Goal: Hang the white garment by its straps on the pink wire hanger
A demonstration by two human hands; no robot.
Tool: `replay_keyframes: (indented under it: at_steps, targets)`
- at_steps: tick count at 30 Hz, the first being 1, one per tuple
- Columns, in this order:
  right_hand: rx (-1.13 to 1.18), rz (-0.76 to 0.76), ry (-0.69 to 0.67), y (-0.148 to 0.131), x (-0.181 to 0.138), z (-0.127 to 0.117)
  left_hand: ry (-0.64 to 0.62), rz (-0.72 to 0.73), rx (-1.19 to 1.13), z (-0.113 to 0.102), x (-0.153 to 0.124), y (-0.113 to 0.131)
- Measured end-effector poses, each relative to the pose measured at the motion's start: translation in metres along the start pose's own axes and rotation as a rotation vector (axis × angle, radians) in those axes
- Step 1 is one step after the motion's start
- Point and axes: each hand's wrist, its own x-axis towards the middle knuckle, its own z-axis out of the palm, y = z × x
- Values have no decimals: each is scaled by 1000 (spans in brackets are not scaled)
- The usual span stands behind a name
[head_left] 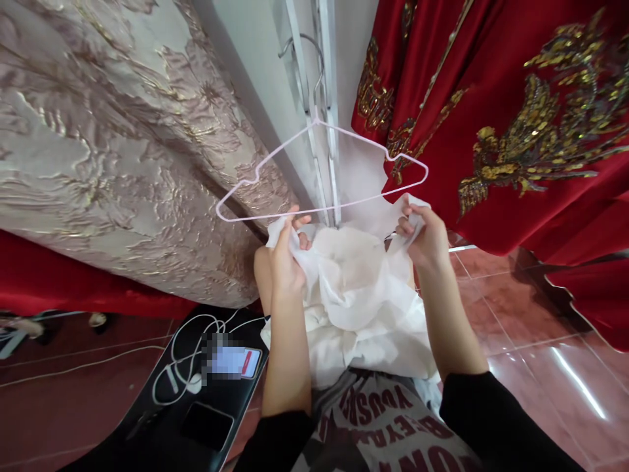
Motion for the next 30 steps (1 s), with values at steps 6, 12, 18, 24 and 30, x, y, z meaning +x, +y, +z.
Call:
replay_keyframes:
  at_steps: [6, 12, 18, 24, 30]
  targets:
    - [-206, -343, -97, 26, -33, 54, 166, 16, 125, -33, -4, 6]
    - [-635, -459, -337, 64, -2, 92, 237, -66, 377, -65, -24, 6]
    - [-825, -617, -218, 82, 42, 93, 256, -64, 632, -78, -25, 46]
    - [-733, -674, -128, 57, 50, 61, 256, 105, 572, -80, 4, 81]
    - [-620, -572, -161, 53, 28, 50, 171, -38, 479, -41, 58, 98]
